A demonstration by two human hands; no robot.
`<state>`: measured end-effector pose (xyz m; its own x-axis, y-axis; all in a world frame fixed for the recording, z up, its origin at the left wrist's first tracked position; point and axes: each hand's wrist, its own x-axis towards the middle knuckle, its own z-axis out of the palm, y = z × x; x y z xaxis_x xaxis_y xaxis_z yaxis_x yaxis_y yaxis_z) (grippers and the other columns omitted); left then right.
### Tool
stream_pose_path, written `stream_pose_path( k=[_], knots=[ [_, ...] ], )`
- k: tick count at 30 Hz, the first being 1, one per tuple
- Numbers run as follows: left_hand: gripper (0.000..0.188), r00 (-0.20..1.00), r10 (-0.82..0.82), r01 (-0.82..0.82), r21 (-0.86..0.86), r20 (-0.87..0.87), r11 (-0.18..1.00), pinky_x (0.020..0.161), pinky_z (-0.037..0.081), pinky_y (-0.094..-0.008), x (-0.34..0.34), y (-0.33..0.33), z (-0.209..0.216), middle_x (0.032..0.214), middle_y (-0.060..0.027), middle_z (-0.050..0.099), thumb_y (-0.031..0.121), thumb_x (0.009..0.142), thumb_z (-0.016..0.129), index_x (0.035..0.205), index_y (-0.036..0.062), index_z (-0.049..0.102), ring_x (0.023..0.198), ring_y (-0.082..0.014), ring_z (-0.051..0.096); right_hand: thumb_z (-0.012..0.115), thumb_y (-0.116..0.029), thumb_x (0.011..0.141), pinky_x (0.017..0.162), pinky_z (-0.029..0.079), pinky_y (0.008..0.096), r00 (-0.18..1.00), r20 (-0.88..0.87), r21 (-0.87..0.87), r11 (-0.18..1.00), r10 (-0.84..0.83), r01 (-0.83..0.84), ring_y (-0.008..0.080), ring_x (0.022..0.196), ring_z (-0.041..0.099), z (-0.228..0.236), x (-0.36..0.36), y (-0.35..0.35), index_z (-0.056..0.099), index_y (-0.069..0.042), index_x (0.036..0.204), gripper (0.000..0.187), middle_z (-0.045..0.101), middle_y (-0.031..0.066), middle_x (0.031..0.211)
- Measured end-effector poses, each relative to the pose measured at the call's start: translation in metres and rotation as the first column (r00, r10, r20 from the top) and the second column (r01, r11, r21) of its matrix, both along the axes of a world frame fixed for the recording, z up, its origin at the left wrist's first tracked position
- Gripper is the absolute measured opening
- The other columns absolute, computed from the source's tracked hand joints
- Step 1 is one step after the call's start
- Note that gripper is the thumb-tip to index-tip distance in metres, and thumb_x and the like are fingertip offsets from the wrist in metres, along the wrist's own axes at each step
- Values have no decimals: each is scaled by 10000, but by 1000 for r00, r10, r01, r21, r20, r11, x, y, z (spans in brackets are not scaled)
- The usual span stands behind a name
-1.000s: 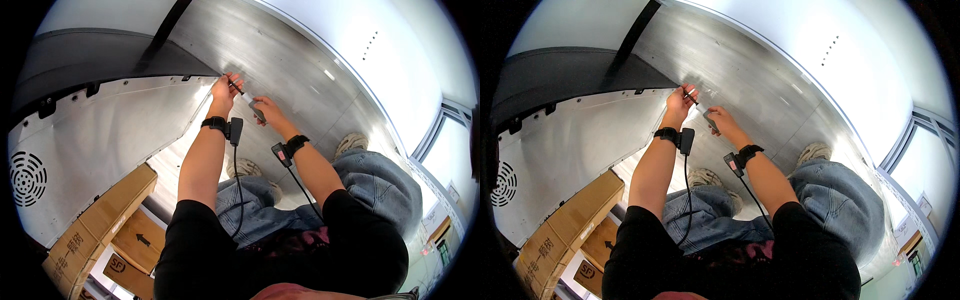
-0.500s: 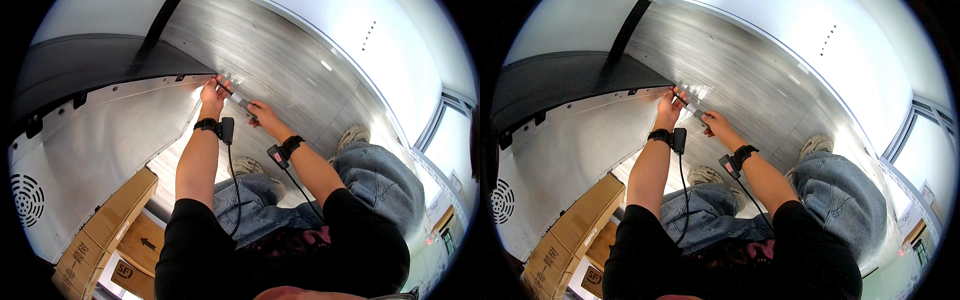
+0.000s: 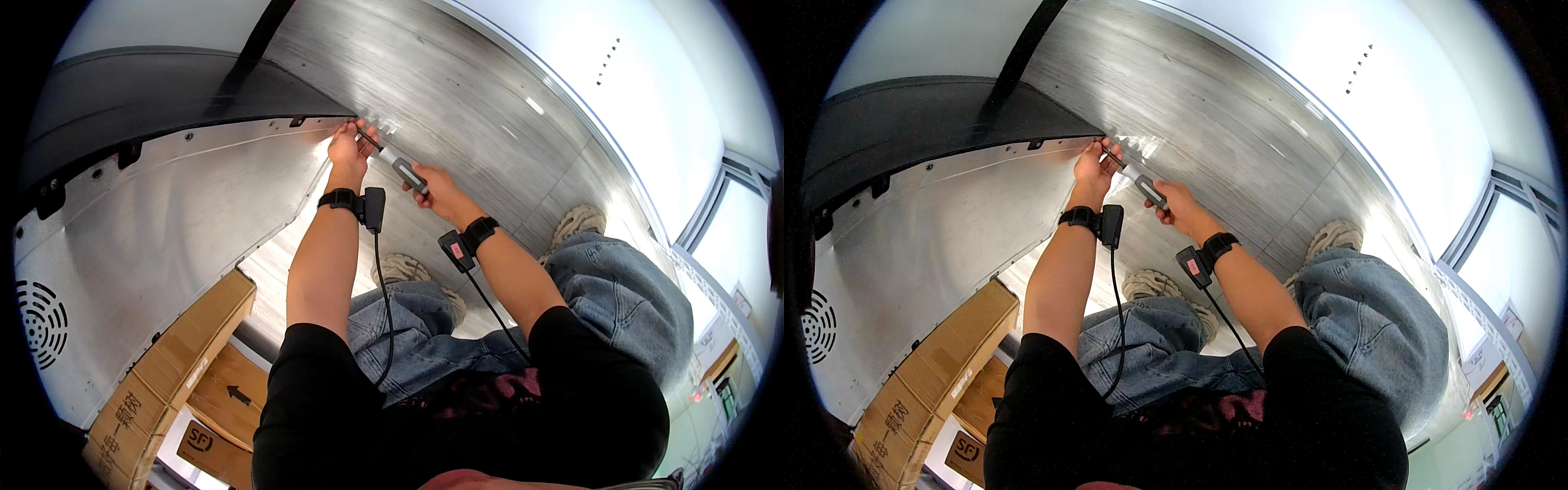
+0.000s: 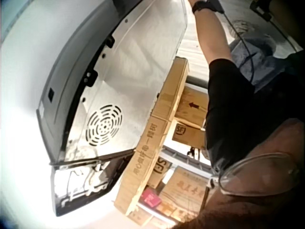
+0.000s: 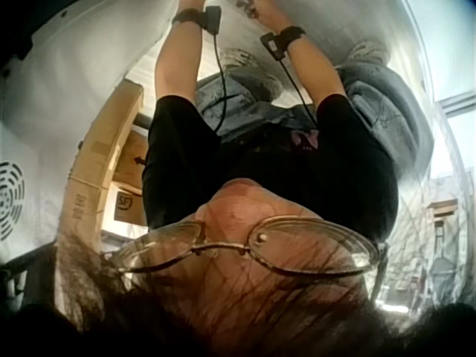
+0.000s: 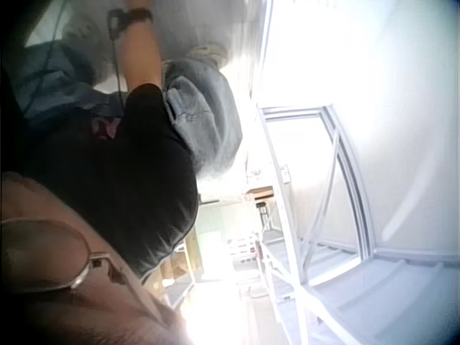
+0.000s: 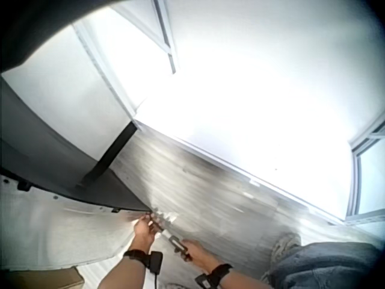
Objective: The person uses a screwdriver to remove screws from a black plastic cover on a white appliance. They then remove the cover and proceed to unscrew fasteners from the metal back panel of the appliance.
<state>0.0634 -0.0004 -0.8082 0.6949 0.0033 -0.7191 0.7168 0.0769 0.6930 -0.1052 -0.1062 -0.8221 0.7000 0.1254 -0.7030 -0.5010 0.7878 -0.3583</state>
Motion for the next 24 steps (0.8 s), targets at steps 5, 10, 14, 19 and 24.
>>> stream_pose_path(
  k=[5, 10, 14, 19, 24],
  knots=[
    [167, 1000, 1, -1, 0, -9, 1000, 807, 526, -419, 2, 1, -3, 1030, -30, 607, 157, 972, 420, 1091, 82, 510, 898, -231, 621, 447, -304, 966, 442, 378, 261, 1000, -19, 35, 999, 3, -2, 110, 530, 470, -1, 2, 0, 529, -15, 1043, 310, 592, 94, 812],
    [179, 1000, -6, 6, 18, -16, 1000, 745, 514, -380, 4, 4, -5, 999, -33, 609, 197, 958, 477, 1077, 74, 529, 857, -218, 607, 565, -175, 902, 547, 451, 284, 998, 2, -358, 932, 63, -58, 137, 641, 517, -3, 8, 10, 510, -13, 1086, 251, 545, 85, 888],
    [200, 999, 35, -34, 139, -8, 990, 674, 497, -335, 6, 2, -8, 972, -42, 608, 172, 908, 583, 1067, 59, 541, 787, -185, 581, 641, -109, 837, 644, 475, 299, 996, 35, -599, 799, 77, -41, 170, 766, 544, -19, 11, 17, 510, -26, 1117, 320, 524, 80, 949],
    [200, 998, 66, -64, 181, -8, 981, 550, 495, -279, 12, 2, -11, 835, -57, 620, 75, 860, 631, 1036, 59, 538, 629, -151, 561, 715, -157, 754, 648, 504, 310, 977, 25, -913, 404, 212, -64, 232, 865, 573, -35, 11, 16, 493, -31, 1187, 503, 534, 138, 1055],
    [140, 998, 58, -58, 193, 4, 980, 641, 509, -318, 13, 5, -16, 836, -60, 631, 75, 903, 562, 1037, 40, 543, 700, -170, 591, 637, -236, 847, 684, 537, 338, 987, -107, -255, 957, 117, -141, 220, 989, 537, -25, 13, -1, 509, -23, 1218, 447, 535, 113, 1159]
  ],
)
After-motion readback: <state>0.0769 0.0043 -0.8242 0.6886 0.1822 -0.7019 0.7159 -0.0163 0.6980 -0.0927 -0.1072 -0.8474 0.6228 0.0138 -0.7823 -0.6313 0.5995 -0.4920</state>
